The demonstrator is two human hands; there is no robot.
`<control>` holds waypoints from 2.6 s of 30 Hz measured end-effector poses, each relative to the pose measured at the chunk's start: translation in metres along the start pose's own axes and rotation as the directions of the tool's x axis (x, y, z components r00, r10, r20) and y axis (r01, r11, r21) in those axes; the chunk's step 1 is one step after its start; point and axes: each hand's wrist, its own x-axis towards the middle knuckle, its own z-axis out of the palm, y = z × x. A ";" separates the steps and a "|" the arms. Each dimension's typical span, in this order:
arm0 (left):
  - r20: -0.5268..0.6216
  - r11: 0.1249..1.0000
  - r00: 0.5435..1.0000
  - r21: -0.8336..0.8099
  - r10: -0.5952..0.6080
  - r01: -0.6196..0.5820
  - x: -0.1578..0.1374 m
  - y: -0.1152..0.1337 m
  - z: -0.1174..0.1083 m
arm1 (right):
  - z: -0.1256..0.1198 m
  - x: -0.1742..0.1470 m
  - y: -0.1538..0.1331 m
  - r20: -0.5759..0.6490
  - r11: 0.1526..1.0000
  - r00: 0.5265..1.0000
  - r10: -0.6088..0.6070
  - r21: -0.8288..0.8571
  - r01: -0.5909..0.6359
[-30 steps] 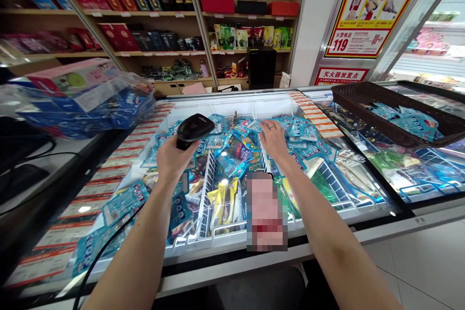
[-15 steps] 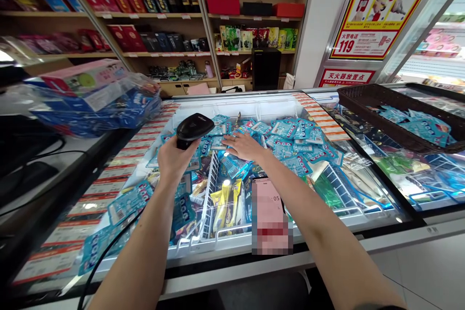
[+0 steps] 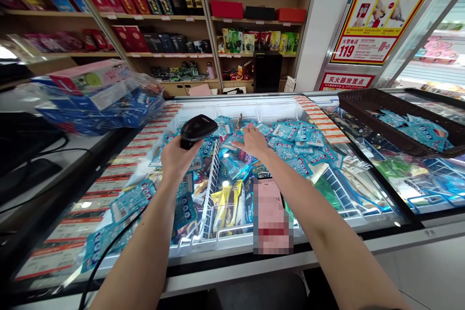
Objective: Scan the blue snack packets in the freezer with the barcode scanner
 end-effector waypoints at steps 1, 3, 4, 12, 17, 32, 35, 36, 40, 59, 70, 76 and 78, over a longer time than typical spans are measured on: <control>0.008 1.000 1.000 -0.002 0.001 -0.001 0.000 0.000 0.000 | 0.002 0.002 0.002 0.006 1.000 1.000 0.017 -0.004 -0.017; 0.024 1.000 1.000 -0.004 0.010 -0.010 0.000 -0.001 0.001 | 0.005 0.006 0.007 0.054 0.999 0.998 0.028 0.022 -0.029; 0.032 1.000 0.999 -0.005 0.018 -0.018 0.000 0.000 0.001 | 0.005 0.007 0.011 0.081 0.998 0.996 0.030 0.053 -0.034; 0.105 0.996 0.991 -0.023 0.089 -0.087 -0.004 0.008 0.002 | -0.009 -0.013 0.039 0.058 0.761 0.934 0.353 0.563 -0.323; 0.194 0.981 0.962 -0.084 0.191 -0.178 -0.008 0.016 0.007 | -0.011 -0.043 0.056 0.049 0.385 0.866 0.498 0.882 -0.271; 0.271 0.957 0.918 -0.117 0.289 -0.266 -0.013 0.030 0.020 | -0.004 -0.058 0.062 -0.051 0.402 0.913 0.405 0.907 -0.127; 0.269 0.958 0.920 -0.101 0.287 -0.269 -0.011 0.033 0.023 | -0.004 -0.057 0.061 -0.069 0.394 0.915 0.397 0.914 -0.102; 0.266 0.957 0.920 -0.097 0.289 -0.272 -0.011 0.034 0.024 | -0.004 -0.057 0.061 -0.066 0.406 0.912 0.405 0.907 -0.115; 0.258 0.952 0.917 -0.105 0.304 -0.287 -0.009 0.037 0.026 | -0.007 -0.057 0.059 -0.051 0.429 0.904 0.424 0.891 -0.151; 0.298 0.936 0.887 -0.109 0.352 -0.334 -0.013 0.045 0.026 | -0.001 -0.056 0.062 -0.085 0.274 0.901 0.425 0.961 -0.038; 0.290 0.930 0.884 -0.083 0.366 -0.358 -0.011 0.041 0.030 | -0.006 -0.058 0.059 -0.047 0.239 0.892 0.449 0.969 -0.069; 0.292 0.933 0.887 -0.073 0.358 -0.353 -0.011 0.043 0.030 | -0.001 -0.057 0.062 -0.042 0.251 0.890 0.454 0.964 -0.082; 0.296 0.934 0.887 -0.064 0.355 -0.352 -0.011 0.043 0.030 | -0.001 -0.056 0.062 -0.047 0.243 0.891 0.452 0.967 -0.072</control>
